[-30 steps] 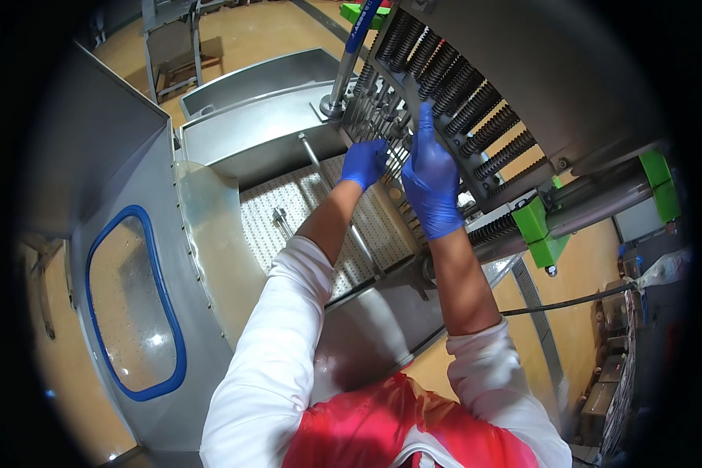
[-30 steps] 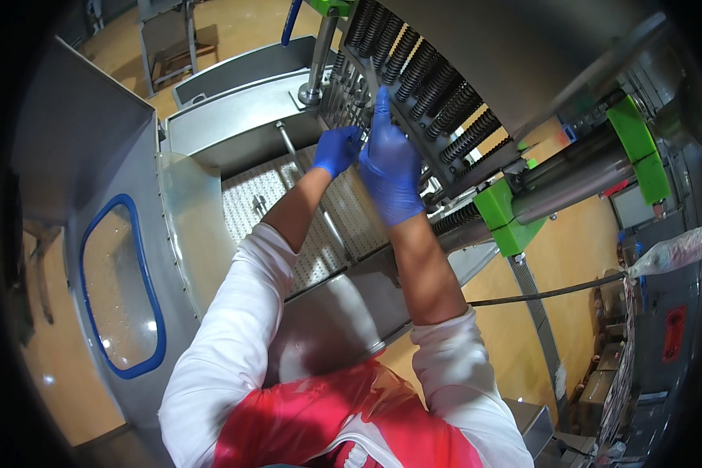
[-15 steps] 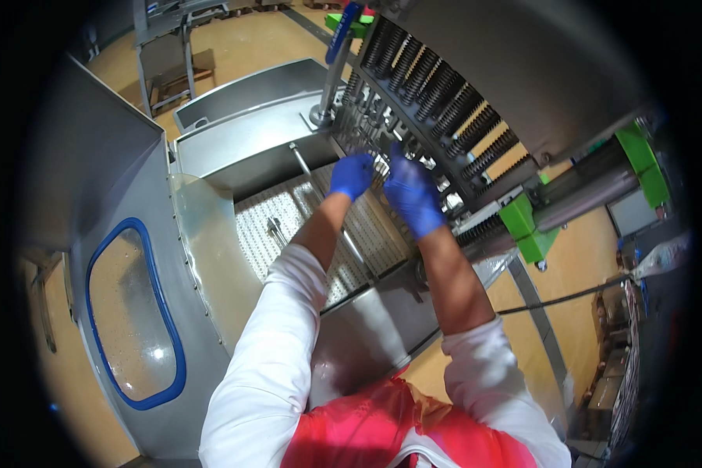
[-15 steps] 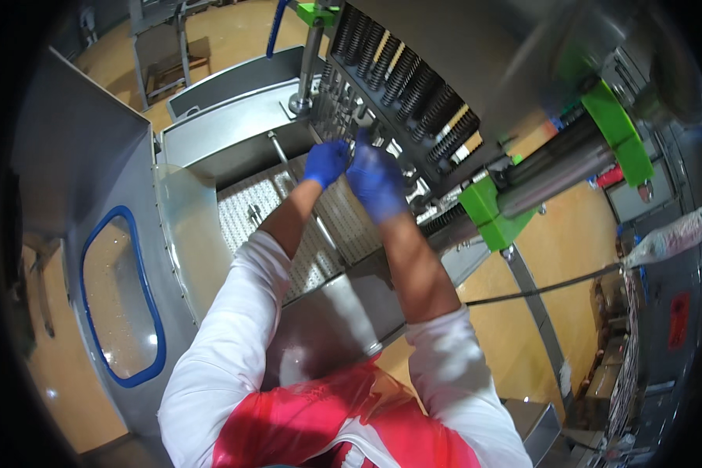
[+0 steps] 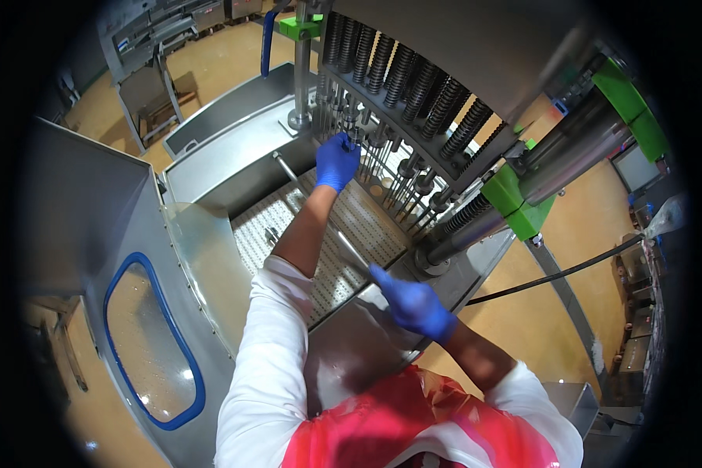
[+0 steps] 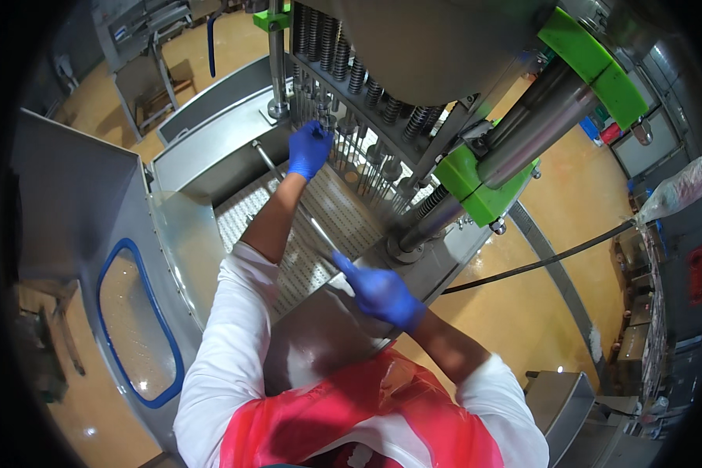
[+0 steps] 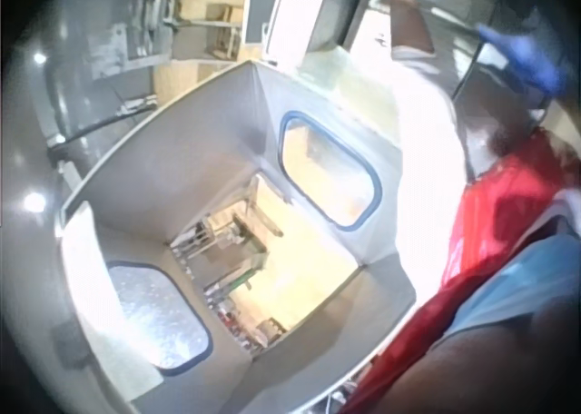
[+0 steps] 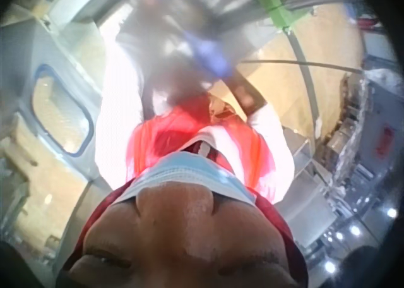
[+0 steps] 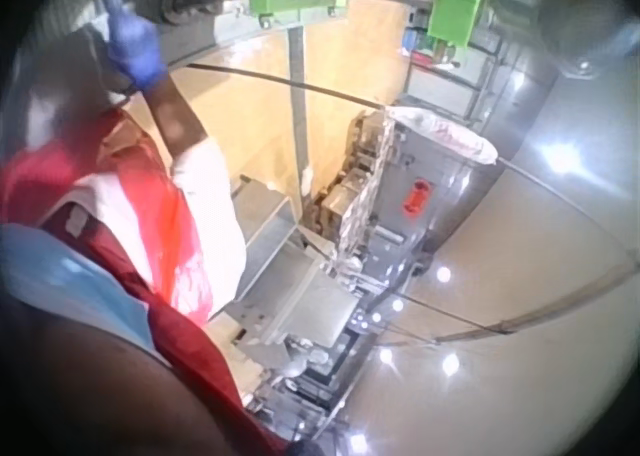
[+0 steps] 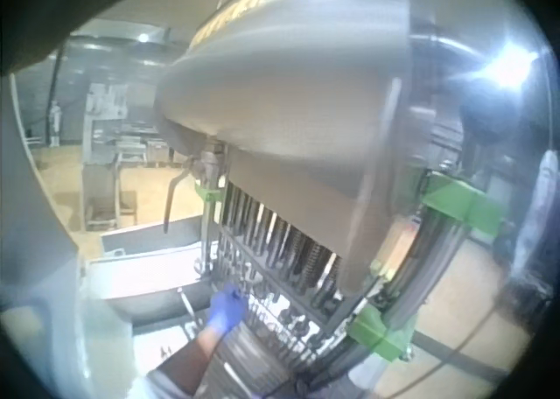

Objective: The person repeatedly inserts cylindrical metal components into a vertical rack of springs and rods, then removes them and places them on a perforated tray. The process is repeated multiple times with the same set of parts.

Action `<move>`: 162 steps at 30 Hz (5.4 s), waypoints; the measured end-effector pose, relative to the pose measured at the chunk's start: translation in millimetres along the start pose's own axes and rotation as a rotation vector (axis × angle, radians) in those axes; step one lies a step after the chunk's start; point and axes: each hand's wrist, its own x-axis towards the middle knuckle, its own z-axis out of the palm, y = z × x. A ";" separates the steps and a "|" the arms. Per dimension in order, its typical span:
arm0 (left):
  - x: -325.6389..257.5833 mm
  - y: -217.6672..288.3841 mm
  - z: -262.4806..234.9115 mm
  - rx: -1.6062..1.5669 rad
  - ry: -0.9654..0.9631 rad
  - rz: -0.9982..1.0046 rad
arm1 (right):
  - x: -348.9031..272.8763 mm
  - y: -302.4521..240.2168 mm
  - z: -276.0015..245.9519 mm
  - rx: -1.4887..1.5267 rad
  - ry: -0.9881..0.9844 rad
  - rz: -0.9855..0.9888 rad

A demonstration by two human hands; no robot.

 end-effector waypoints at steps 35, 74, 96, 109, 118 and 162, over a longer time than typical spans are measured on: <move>-73.1 -58.2 -140.0 -0.813 -0.164 -0.789 | -75.6 15.0 19.8 0.235 0.366 0.387; -67.8 -43.0 -70.8 -0.432 0.066 -0.679 | 249.3 70.9 8.4 -0.257 0.240 0.262; -51.5 -35.6 -61.7 -0.705 0.116 -0.680 | 280.0 83.1 -20.8 -0.211 0.137 0.344; -54.3 -74.6 -68.2 -0.995 0.178 -0.640 | 281.0 88.1 101.0 2.488 0.230 0.582; -56.2 -59.4 -63.5 -0.687 0.172 -0.631 | 311.6 100.0 102.3 2.565 0.377 0.600; 169.3 102.3 -104.6 0.301 0.051 0.273 | 365.5 77.2 93.8 2.214 0.447 0.475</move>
